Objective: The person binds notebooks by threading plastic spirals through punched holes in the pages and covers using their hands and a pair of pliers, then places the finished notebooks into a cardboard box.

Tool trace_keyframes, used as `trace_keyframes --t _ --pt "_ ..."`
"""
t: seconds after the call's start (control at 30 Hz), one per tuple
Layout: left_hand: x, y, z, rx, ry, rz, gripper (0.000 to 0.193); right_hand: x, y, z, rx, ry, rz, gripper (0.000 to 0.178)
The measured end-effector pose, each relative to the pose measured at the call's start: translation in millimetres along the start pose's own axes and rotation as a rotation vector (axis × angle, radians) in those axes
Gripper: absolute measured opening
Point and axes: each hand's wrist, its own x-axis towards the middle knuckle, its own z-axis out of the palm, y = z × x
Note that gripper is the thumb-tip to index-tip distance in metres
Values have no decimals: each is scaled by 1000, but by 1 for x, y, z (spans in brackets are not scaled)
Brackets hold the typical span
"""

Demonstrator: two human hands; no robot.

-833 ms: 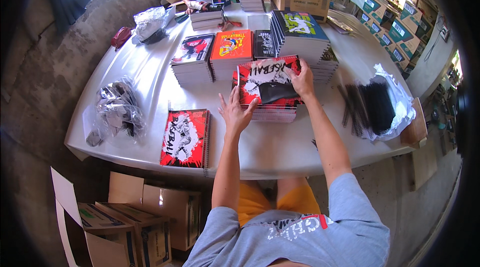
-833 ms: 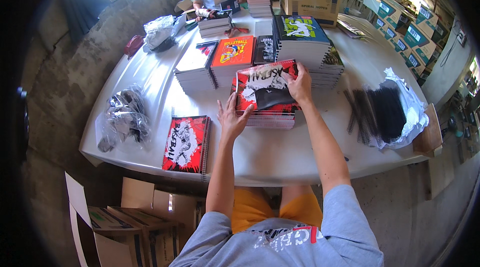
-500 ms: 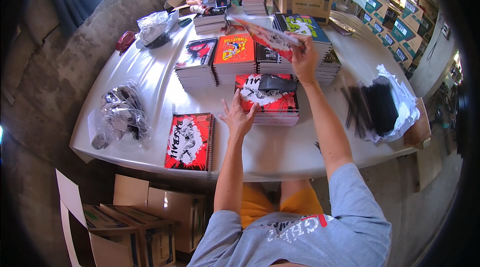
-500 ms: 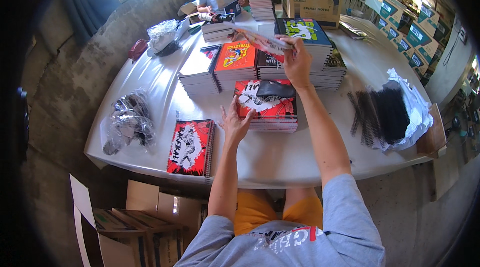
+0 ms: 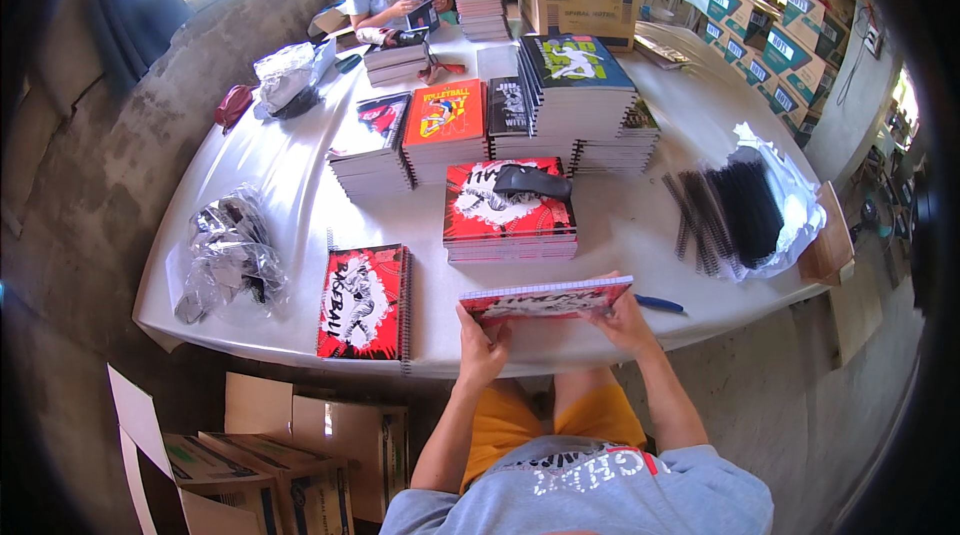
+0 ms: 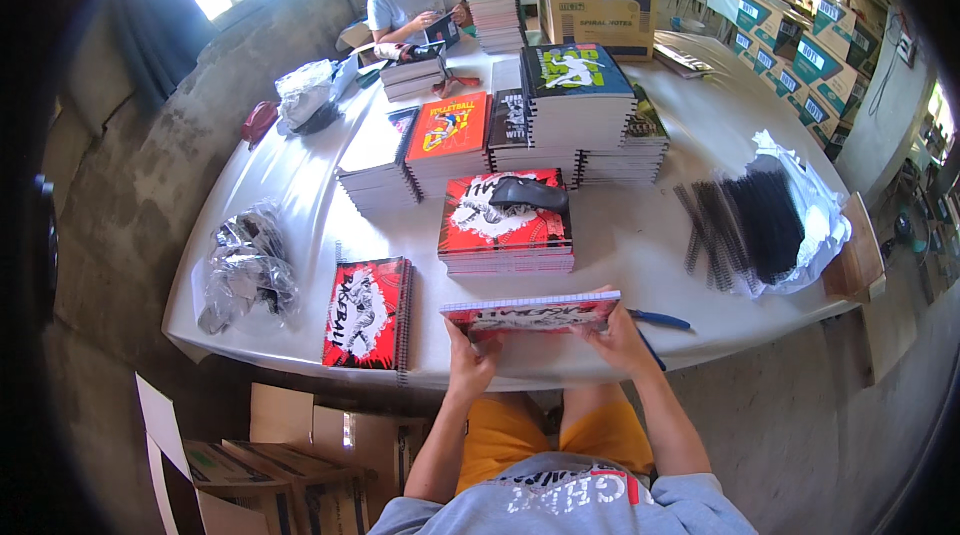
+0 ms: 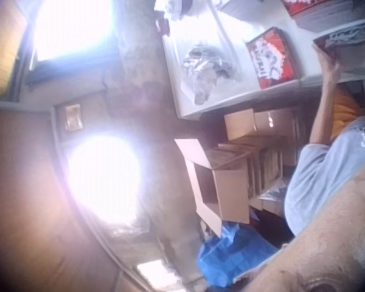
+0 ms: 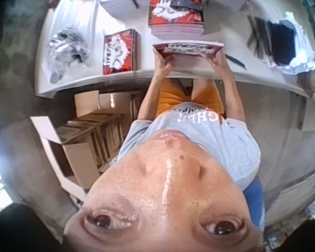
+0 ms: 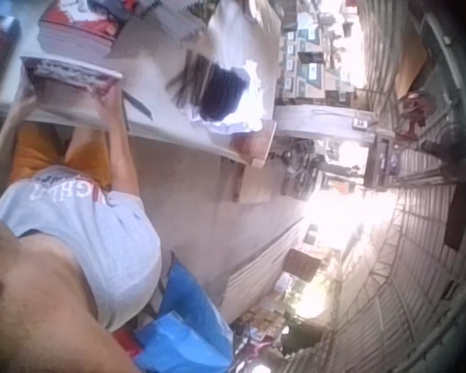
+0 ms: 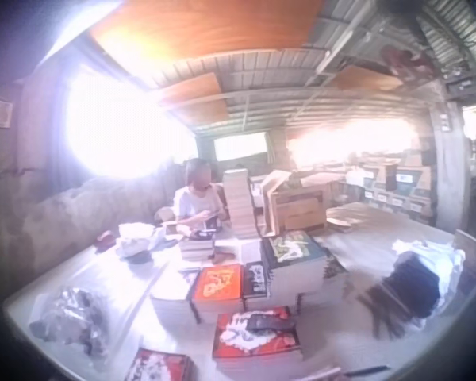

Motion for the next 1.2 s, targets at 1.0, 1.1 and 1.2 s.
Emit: trace_keyframes --t 1.0,1.1,1.2 --pt "12 82 54 774 -109 518 12 107 -28 -162 -1037 556 421 65" --pt "13 88 57 748 -82 537 11 112 15 -179 -1250 418 571 69" --pt "11 87 58 761 -91 517 10 125 43 -210 -1308 302 477 53"
